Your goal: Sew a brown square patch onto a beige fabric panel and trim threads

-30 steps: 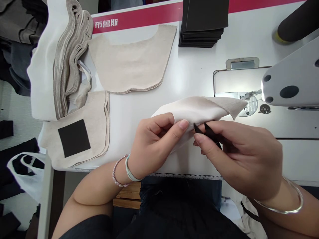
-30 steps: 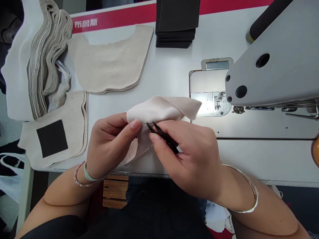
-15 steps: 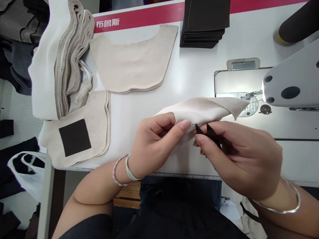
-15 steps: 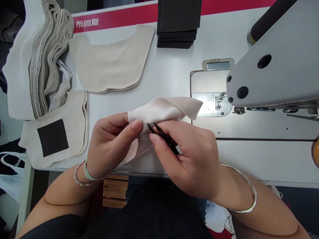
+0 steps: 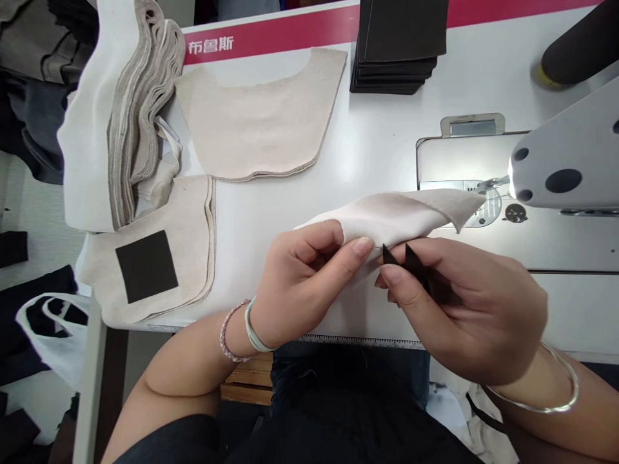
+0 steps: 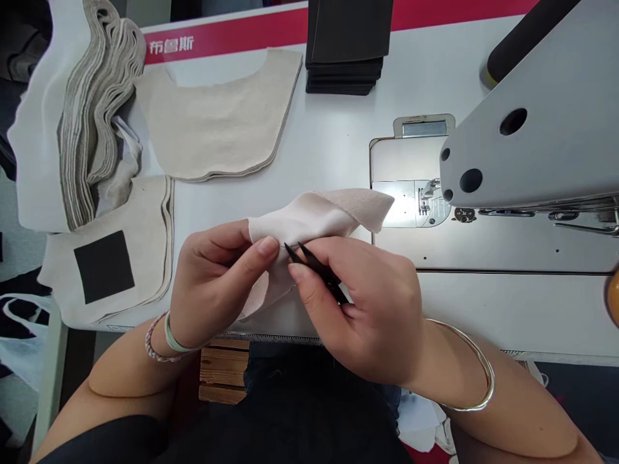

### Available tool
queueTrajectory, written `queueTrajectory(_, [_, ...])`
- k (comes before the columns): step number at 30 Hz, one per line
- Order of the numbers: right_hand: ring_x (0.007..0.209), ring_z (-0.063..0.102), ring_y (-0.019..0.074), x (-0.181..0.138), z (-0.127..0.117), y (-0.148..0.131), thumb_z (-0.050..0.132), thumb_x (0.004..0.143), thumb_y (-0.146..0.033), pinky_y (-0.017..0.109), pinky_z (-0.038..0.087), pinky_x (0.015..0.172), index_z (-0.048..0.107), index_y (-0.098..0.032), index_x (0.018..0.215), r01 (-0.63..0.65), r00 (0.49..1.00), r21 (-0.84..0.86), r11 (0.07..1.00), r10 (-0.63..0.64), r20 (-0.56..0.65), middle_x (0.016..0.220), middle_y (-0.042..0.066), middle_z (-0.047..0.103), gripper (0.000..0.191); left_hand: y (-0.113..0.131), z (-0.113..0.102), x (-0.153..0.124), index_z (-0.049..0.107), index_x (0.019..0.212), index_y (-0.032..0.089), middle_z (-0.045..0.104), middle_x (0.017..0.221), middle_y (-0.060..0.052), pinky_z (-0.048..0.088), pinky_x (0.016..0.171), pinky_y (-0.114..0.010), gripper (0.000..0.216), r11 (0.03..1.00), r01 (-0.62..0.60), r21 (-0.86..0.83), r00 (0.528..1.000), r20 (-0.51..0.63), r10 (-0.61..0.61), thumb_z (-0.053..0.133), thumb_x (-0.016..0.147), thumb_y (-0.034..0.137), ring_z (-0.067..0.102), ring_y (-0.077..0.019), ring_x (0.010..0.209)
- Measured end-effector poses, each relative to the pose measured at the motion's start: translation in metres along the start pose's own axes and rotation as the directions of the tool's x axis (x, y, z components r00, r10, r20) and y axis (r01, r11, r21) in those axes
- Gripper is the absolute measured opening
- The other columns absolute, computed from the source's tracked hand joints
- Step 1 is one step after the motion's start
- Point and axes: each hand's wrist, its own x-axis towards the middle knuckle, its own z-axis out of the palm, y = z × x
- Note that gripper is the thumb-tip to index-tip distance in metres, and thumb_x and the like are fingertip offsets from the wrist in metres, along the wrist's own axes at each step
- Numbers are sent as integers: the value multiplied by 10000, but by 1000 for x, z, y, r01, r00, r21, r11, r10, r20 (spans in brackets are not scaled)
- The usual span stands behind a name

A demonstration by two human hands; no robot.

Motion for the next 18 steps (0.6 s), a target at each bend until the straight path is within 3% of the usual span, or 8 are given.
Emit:
queueTrajectory(10, [513, 563, 76, 0, 0, -1, 590, 873, -145, 231, 452, 503, 581, -186, 834, -62, 997, 80, 995, 59, 47, 616, -33, 620, 57, 0, 0, 0, 435, 556, 164, 460, 561, 25, 321, 480, -228, 430, 1000, -10, -17, 1000, -3, 10, 597, 909, 349, 376, -69, 538])
queueTrajectory(18, [485, 503, 58, 1, 0, -2, 589, 887, -143, 223, 419, 483, 588, -183, 845, -95, 993, 110, 989, 87, 74, 601, -42, 603, 58, -2, 3, -3, 543, 549, 172, 482, 531, 9, 299, 477, -264, 396, 971, -158, 178, 979, -101, 178, 623, 894, 349, 395, -86, 529])
